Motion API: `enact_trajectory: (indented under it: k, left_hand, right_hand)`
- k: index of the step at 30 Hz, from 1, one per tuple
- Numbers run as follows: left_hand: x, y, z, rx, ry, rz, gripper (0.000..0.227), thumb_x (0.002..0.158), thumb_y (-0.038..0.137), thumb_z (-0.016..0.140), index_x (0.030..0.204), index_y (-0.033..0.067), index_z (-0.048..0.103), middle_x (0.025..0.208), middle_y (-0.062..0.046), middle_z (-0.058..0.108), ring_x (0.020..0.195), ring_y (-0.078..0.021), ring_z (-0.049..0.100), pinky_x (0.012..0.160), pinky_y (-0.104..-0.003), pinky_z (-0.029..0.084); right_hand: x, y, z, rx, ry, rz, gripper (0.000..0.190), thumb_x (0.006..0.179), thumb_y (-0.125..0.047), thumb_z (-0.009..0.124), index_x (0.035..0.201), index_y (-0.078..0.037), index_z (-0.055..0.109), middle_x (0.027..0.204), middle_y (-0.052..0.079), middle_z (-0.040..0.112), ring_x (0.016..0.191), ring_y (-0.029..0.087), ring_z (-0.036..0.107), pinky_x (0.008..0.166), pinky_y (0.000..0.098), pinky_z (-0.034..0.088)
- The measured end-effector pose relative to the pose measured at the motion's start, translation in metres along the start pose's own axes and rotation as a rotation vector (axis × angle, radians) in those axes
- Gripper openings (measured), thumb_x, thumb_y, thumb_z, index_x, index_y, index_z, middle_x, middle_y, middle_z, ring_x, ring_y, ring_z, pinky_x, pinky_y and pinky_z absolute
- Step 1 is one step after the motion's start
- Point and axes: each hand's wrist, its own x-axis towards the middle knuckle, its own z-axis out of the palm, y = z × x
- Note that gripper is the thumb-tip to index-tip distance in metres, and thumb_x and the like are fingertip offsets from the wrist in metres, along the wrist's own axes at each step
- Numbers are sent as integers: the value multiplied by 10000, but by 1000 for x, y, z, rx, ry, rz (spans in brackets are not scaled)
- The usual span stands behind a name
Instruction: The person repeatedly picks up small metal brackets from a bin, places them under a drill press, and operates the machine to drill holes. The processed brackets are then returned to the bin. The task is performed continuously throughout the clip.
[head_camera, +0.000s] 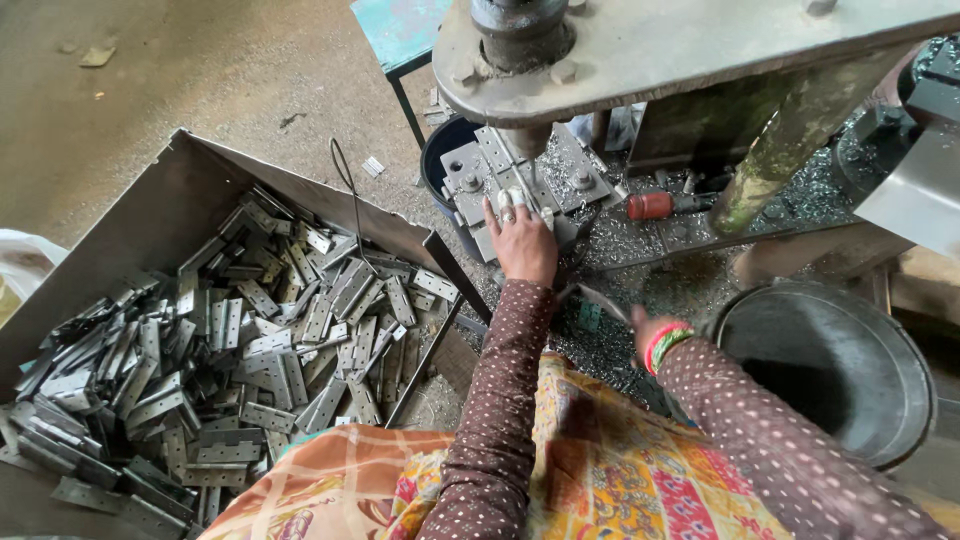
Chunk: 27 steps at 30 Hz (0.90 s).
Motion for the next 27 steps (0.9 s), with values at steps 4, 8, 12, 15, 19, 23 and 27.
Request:
enact_trajectory:
  k: [4,8,12,15,19,23,27]
  left_hand:
    - [-4,-2,-1,86,-13,-16,242,878,123,582,1051,28,723,1383,-200,572,1362,-327,470,1221,-552,115]
    - [-1,0,-3,103,-24,-9,207,880,133,611,1025,59,738,1359,-183,593,1334,-323,502,1215,-556,109]
    - [11,-4,2,137,-140,-25,218,853,116,621,1034,86,737,1363,-167,588,1296,-295,518,1206,-567,98]
    - [18,-9,7,205,-239,-52,177,947,119,596,1043,90,743,1394,-152,595,1305,-274,536,1258,-567,89]
    - [19,-16,9,195,-50,21,281,847,164,597,1088,96,725,1367,-173,570,1314,-311,492,1179,-568,75]
    - [-5,-14,9,111,-188,-28,244,945,163,547,1074,89,740,1416,-140,576,1362,-276,497,1254,-560,59]
    - [9,-15,-2,120,7,42,243,852,171,597,1025,104,754,1356,-147,584,1357,-307,474,1192,-569,66]
  right_hand:
    - [19,7,26,-7,-131,19,870,914,-330,749,1531,-94,183,1242,238,581,1166,355,647,931,446,560]
    - [11,11,9,-65,23,-82,788,924,-341,685,1492,-40,230,1128,221,672,1059,345,689,898,435,573]
    - [-13,2,-23,-140,211,-98,575,926,-403,644,1343,-71,426,1045,161,690,965,307,705,821,426,593]
    - [-22,-2,-24,-70,147,-52,546,957,-330,622,1383,-62,408,1014,150,709,892,281,738,752,401,640]
    - [-4,0,5,205,-170,114,840,900,-167,682,1558,-169,159,1109,173,684,999,303,766,872,408,689]
    - [19,15,41,-142,-67,-85,965,887,-458,747,1526,-67,139,1204,216,624,1143,349,632,971,469,531]
    - [22,11,20,35,3,61,780,936,-484,581,1471,-24,248,1126,223,683,1087,335,693,953,425,550]
